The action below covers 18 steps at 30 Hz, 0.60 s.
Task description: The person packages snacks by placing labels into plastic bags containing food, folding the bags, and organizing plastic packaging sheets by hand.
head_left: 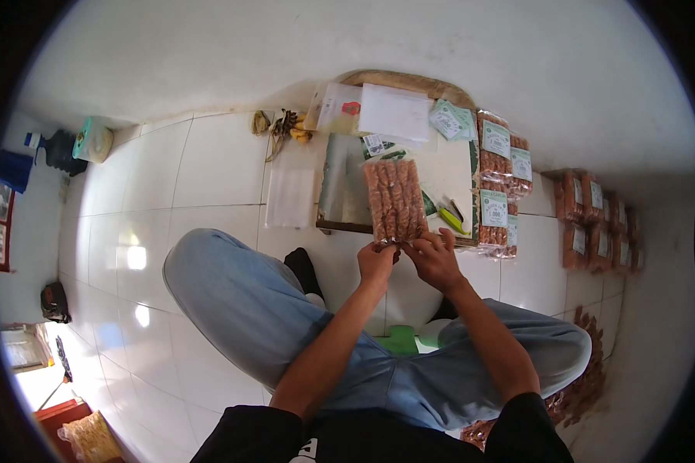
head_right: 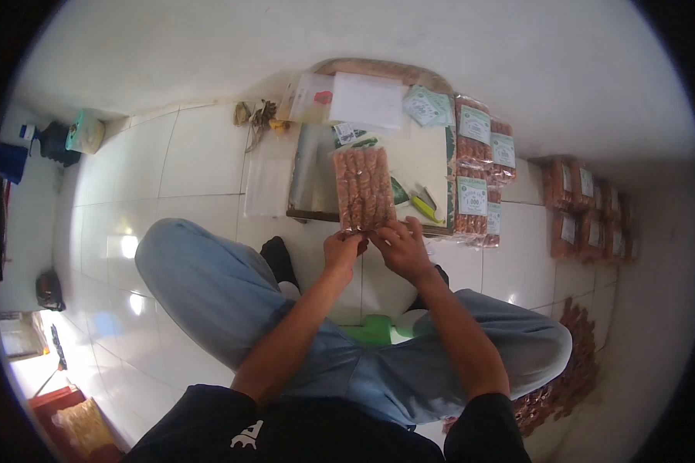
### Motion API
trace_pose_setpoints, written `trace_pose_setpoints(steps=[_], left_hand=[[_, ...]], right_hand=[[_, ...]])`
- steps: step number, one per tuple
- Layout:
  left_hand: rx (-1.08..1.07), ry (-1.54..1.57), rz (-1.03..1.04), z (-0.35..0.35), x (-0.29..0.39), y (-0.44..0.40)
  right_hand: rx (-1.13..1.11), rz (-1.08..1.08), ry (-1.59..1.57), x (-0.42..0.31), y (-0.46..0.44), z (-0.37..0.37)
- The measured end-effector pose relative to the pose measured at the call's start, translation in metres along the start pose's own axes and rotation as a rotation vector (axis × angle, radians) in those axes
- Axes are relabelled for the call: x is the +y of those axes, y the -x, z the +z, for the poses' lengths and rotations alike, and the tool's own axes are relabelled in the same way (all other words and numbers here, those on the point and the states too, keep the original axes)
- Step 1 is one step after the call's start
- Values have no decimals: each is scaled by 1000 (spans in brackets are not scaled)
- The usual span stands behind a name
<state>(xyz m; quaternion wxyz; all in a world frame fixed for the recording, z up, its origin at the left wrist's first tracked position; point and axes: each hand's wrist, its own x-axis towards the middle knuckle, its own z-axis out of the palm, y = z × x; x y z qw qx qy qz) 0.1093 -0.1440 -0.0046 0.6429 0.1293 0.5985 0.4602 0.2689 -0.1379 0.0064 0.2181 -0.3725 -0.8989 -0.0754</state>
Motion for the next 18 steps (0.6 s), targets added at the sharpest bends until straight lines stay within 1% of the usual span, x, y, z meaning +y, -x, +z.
trace_pose_setpoints(steps=[1,3,4,6,7,9,10,18], left_hand=[[-5,-5,-15,-1,1,0],[-8,-6,-32,-1,2,-1],[13,-18,-49,-1,1,-3],[35,-23,-67,-1,-4,-7],[21,-22,-57,-3,-6,-9],[6,-21,-48,-5,-8,-11],[2,-24,-51,-5,-7,-11],[15,-12,-61,-5,-3,-7]], right_hand=[[-4,-5,-4,5,0,-3],[-84,240,-42,22,0,-9],[-87,237,-41,32,-1,-8],[48,588,47,52,-4,-7],[45,586,48,58,-2,-8],[-263,736,62,66,1,-11],[-332,768,51,69,2,-10],[-284,787,-69,79,13,16]])
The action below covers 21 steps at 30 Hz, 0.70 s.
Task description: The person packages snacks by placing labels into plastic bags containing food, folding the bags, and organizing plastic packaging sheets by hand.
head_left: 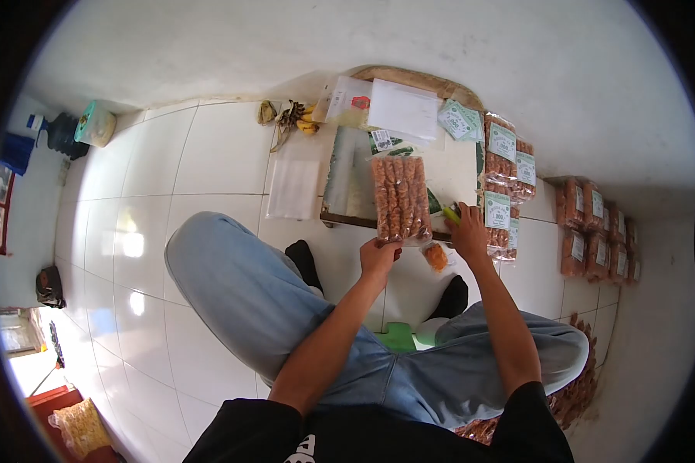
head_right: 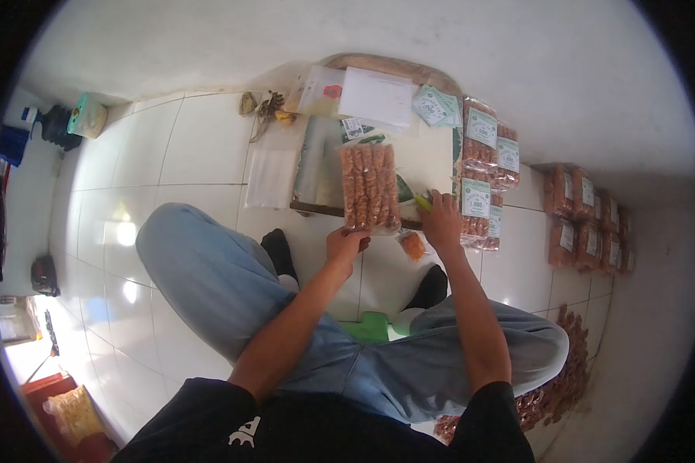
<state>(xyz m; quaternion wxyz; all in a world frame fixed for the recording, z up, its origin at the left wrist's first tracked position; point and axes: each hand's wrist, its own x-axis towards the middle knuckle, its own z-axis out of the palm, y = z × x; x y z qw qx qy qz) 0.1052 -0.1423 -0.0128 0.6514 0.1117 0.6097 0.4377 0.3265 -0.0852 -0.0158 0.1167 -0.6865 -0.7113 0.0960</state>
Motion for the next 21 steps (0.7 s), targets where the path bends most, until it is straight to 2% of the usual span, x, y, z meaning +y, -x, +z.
trace_pose_setpoints(steps=[2,4,5,7,9,11,14,17,21], left_hand=[[-7,-25,-11,0,-1,-3],[-8,-12,-6,0,-2,-5],[-11,-2,-4,1,-4,-5],[-10,-7,-2,3,-4,-5],[-12,-13,-1,6,-3,-4],[1,4,3,7,0,-2],[17,25,13,9,-1,0],[-20,2,6,7,-3,-2],[-2,-2,13,8,1,0]], right_hand=[[1,-3,-7,0,-1,2],[114,45,-221,-3,3,3],[111,47,-216,-1,8,0],[-163,515,-925,-28,21,-30],[-201,557,-1207,-28,40,-23],[-404,636,-1354,-37,64,-24],[-443,773,-1289,-76,81,-26],[-495,733,-1351,-78,88,5],[-451,710,-1553,-85,84,17]])
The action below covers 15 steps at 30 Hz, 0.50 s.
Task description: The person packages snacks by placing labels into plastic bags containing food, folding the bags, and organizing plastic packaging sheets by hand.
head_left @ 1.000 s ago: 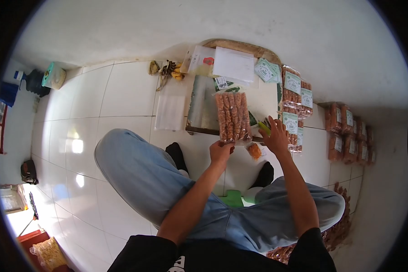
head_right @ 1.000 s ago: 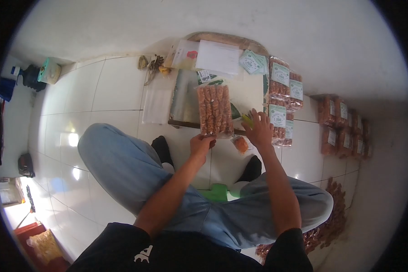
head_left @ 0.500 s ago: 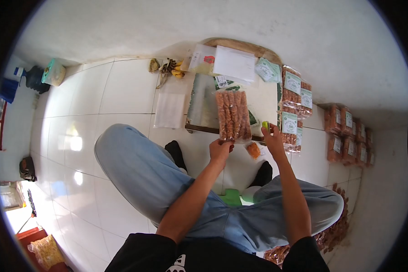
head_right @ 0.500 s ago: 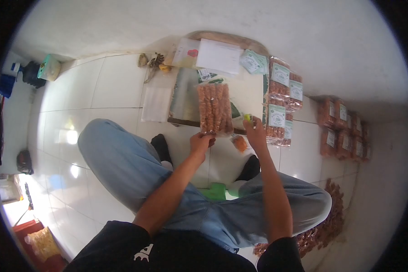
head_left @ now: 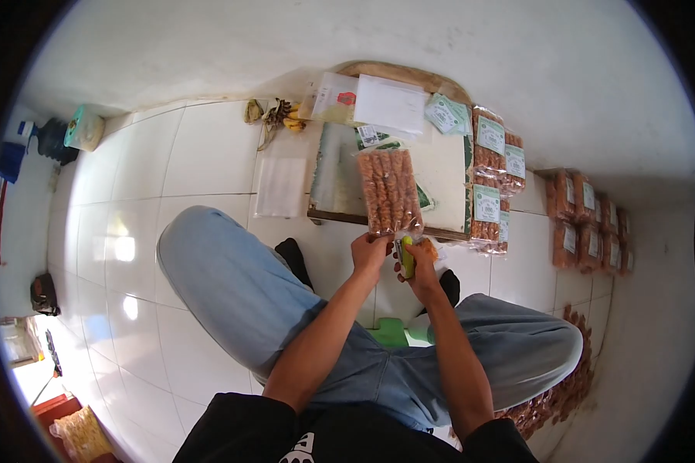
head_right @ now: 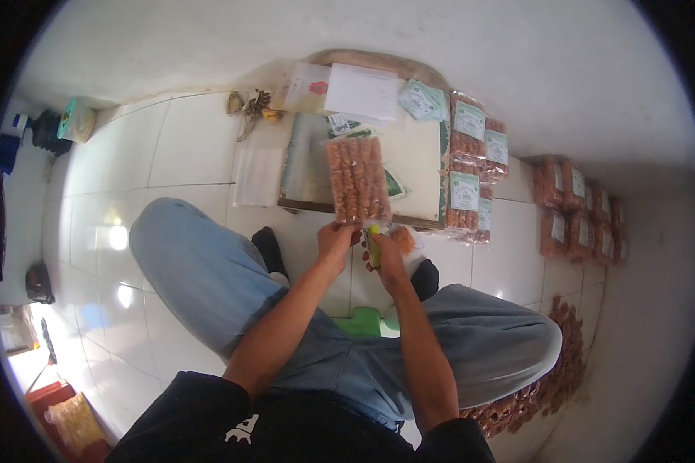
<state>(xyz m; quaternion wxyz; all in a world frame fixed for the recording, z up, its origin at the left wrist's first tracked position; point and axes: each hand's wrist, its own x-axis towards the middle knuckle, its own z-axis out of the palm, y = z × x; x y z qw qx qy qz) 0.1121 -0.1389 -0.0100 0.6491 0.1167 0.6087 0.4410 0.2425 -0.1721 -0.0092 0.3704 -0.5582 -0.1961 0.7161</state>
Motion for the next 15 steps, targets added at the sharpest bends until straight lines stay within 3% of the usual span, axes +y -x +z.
trace_pose_setpoints(steps=[15], left_hand=[[-27,51,1,-2,4,5]], right_hand=[[-31,-111,28,0,-6,9]])
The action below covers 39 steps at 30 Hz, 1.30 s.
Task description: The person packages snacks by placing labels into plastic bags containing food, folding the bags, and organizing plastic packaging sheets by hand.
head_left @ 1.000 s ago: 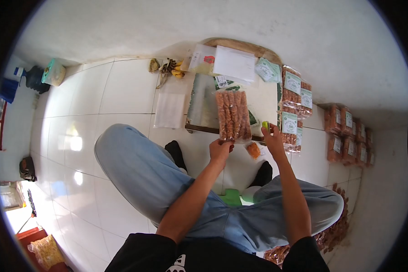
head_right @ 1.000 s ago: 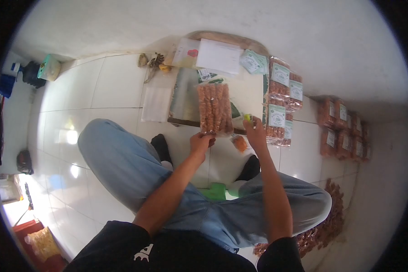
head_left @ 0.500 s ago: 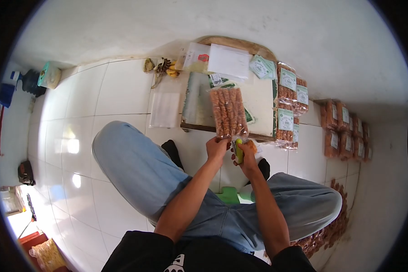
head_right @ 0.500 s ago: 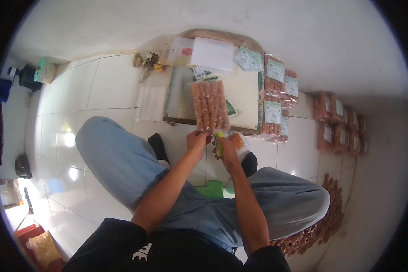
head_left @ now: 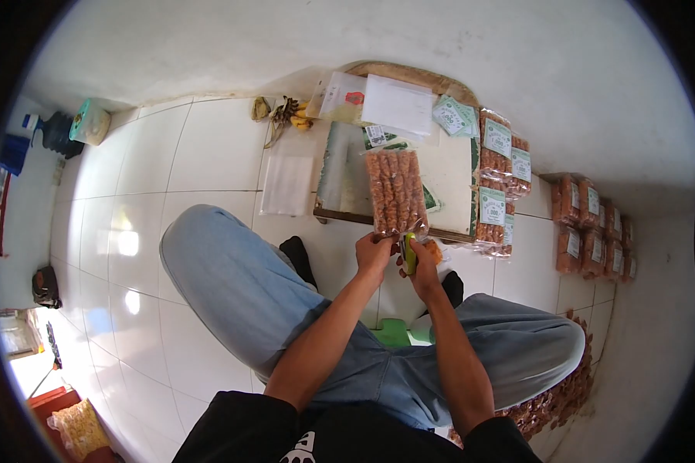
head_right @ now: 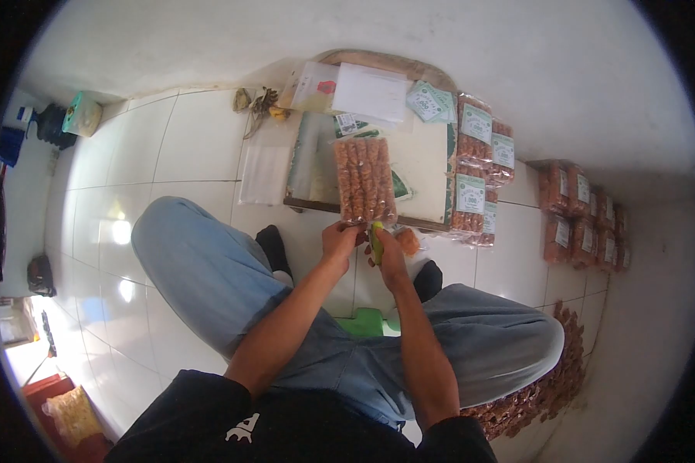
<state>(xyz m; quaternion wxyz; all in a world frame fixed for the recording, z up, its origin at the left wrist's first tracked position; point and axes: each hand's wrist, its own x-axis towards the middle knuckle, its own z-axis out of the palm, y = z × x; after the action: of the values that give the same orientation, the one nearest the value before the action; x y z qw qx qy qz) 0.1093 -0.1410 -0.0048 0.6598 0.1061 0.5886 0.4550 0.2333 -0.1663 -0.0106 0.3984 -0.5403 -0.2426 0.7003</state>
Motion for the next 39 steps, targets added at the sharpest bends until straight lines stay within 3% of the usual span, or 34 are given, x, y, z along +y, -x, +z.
trace_pose_setpoints(steps=[21,37,39], left_hand=[[25,-191,50,-8,-7,-12],[-8,-5,-34,-1,5,-8],[-13,6,-59,-1,7,-7]], right_hand=[[-23,-29,17,3,-6,5],[41,-53,-67,9,-16,9],[139,-45,-44,12,-20,12]])
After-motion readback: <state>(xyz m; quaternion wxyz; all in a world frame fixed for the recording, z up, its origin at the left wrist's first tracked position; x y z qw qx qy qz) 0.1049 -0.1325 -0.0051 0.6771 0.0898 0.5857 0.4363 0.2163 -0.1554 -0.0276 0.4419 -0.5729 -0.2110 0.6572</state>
